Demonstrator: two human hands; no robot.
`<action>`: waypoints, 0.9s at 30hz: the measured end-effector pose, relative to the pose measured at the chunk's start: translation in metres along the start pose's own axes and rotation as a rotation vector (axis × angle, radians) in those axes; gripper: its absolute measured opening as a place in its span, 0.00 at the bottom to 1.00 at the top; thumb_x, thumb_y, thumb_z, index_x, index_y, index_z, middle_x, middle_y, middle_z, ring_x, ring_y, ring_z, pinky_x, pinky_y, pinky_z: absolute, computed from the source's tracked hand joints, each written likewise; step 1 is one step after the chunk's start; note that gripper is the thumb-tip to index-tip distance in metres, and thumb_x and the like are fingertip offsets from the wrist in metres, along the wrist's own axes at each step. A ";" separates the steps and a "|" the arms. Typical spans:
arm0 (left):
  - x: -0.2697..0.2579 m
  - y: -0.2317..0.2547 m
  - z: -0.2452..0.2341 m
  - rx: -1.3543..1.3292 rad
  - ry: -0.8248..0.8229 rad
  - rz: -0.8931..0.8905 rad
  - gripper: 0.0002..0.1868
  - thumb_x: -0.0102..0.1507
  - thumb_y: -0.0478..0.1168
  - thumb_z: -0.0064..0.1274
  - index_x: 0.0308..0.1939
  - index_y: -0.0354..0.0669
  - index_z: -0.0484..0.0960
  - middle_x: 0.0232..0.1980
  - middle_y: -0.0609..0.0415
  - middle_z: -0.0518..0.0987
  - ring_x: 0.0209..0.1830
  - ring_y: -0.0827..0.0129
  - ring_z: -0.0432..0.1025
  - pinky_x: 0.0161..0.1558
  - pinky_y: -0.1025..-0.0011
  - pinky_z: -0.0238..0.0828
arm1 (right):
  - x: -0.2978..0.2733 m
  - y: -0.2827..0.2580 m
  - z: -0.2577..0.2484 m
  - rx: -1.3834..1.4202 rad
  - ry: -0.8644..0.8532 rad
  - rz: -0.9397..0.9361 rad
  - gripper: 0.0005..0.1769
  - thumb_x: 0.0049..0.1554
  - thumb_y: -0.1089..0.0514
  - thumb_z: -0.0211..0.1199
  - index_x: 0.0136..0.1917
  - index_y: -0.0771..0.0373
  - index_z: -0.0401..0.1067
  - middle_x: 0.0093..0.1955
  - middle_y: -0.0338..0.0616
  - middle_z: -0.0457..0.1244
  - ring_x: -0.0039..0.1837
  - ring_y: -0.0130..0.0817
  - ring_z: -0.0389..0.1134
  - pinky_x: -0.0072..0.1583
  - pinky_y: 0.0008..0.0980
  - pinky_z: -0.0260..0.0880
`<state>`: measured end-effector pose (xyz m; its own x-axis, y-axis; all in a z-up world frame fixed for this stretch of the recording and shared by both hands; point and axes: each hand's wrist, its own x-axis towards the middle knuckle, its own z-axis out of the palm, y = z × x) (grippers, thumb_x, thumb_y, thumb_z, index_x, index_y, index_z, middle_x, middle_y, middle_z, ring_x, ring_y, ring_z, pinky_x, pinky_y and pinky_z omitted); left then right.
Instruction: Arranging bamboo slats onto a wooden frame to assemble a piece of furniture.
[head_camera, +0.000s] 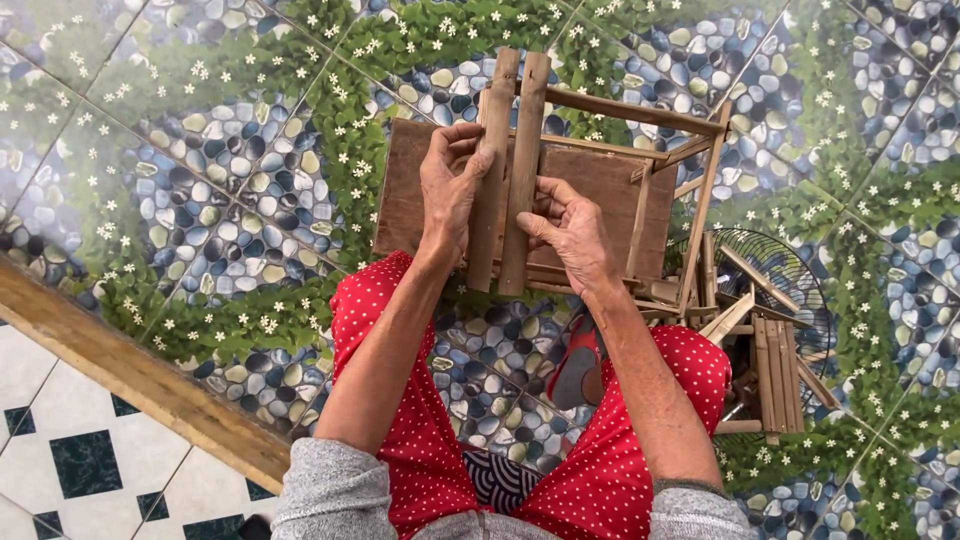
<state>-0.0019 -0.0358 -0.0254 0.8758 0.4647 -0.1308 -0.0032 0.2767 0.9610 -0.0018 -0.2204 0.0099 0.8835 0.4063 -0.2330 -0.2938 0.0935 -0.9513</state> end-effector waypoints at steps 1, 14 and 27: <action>0.000 -0.001 0.000 0.003 0.000 -0.004 0.19 0.64 0.46 0.66 0.58 0.52 0.79 0.50 0.48 0.82 0.41 0.67 0.81 0.38 0.62 0.83 | 0.000 0.001 0.001 0.003 0.002 0.004 0.25 0.56 0.61 0.73 0.65 0.65 0.72 0.48 0.48 0.69 0.44 0.29 0.73 0.41 0.27 0.78; 0.001 -0.010 0.002 -0.119 -0.035 -0.028 0.18 0.67 0.45 0.62 0.60 0.54 0.78 0.51 0.50 0.81 0.47 0.67 0.77 0.44 0.63 0.79 | 0.002 0.000 0.005 -0.006 -0.030 -0.013 0.26 0.57 0.62 0.73 0.67 0.65 0.71 0.48 0.49 0.69 0.45 0.29 0.74 0.41 0.27 0.80; -0.010 0.019 0.007 -0.069 -0.083 0.004 0.21 0.64 0.50 0.57 0.57 0.44 0.74 0.56 0.47 0.79 0.54 0.63 0.76 0.54 0.63 0.79 | -0.003 -0.022 0.016 -0.153 -0.030 0.081 0.27 0.59 0.60 0.67 0.70 0.63 0.68 0.51 0.44 0.69 0.50 0.29 0.71 0.45 0.26 0.77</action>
<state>-0.0074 -0.0417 -0.0041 0.9125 0.3956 -0.1038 -0.0373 0.3332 0.9421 -0.0038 -0.2094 0.0350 0.8473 0.4339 -0.3064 -0.3028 -0.0793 -0.9497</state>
